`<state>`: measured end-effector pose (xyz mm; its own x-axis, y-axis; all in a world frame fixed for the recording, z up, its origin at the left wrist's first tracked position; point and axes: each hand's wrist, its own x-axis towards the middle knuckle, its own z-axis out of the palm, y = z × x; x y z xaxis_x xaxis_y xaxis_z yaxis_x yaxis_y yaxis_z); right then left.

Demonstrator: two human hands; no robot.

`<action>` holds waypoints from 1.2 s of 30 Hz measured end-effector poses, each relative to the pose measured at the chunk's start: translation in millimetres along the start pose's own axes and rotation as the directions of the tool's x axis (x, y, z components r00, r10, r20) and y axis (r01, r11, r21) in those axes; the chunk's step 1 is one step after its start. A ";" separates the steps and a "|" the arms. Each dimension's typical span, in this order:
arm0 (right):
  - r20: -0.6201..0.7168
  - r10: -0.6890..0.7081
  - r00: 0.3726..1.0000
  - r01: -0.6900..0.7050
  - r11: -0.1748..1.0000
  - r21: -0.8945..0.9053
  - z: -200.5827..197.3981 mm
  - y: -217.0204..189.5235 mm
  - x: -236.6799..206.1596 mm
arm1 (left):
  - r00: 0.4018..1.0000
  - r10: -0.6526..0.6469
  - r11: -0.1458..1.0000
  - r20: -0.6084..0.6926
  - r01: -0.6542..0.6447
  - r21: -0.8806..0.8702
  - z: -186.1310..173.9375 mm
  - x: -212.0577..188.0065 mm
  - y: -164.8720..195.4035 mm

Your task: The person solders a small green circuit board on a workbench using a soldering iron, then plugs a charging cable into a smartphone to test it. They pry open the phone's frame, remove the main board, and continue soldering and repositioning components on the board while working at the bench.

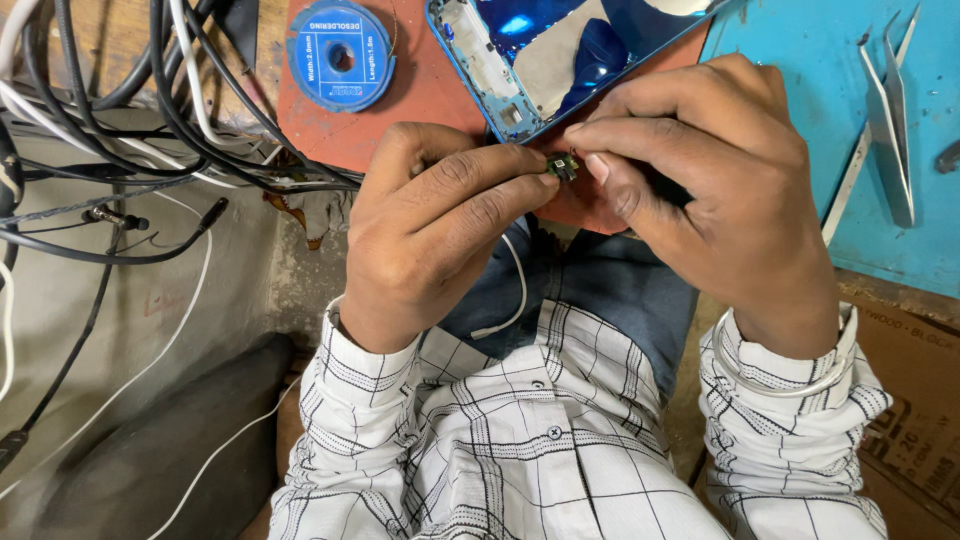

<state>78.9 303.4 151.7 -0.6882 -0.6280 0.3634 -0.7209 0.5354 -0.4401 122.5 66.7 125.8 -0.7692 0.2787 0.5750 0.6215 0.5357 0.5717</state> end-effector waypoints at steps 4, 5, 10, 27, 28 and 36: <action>0.000 0.014 1.000 -0.014 1.000 0.004 -1.8 -1.6 1.7 | 1.000 0.003 1.000 -0.002 -0.003 -0.010 -2.0 0.5 -1.6; -0.002 0.021 1.000 -0.021 1.000 0.003 -1.3 -2.0 2.1 | 1.000 -0.001 1.000 -0.003 0.001 -0.019 -2.0 0.6 -1.6; -0.007 0.005 1.000 -0.005 1.000 0.002 0.1 -2.2 3.1 | 1.000 0.008 1.000 -0.003 -0.008 -0.004 -2.9 0.7 -3.4; 0.010 -0.008 1.000 0.008 1.000 -0.021 0.4 -2.0 4.5 | 1.000 -0.019 1.000 -0.012 0.019 -0.009 -2.3 -0.6 -3.2; 0.008 -0.004 1.000 0.004 1.000 -0.021 0.4 -2.4 4.5 | 1.000 -0.018 1.000 -0.014 0.018 -0.007 -2.1 -0.5 -3.1; 0.005 0.007 1.000 -0.007 1.000 -0.010 -0.4 -3.0 5.3 | 1.000 -0.022 1.000 -0.011 0.022 -0.009 -1.9 -0.2 -3.4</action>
<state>77.4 298.6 155.3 -0.6932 -0.6266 0.3562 -0.7165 0.5457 -0.4345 120.8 63.3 124.8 -0.7809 0.2578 0.5690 0.6059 0.5342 0.5895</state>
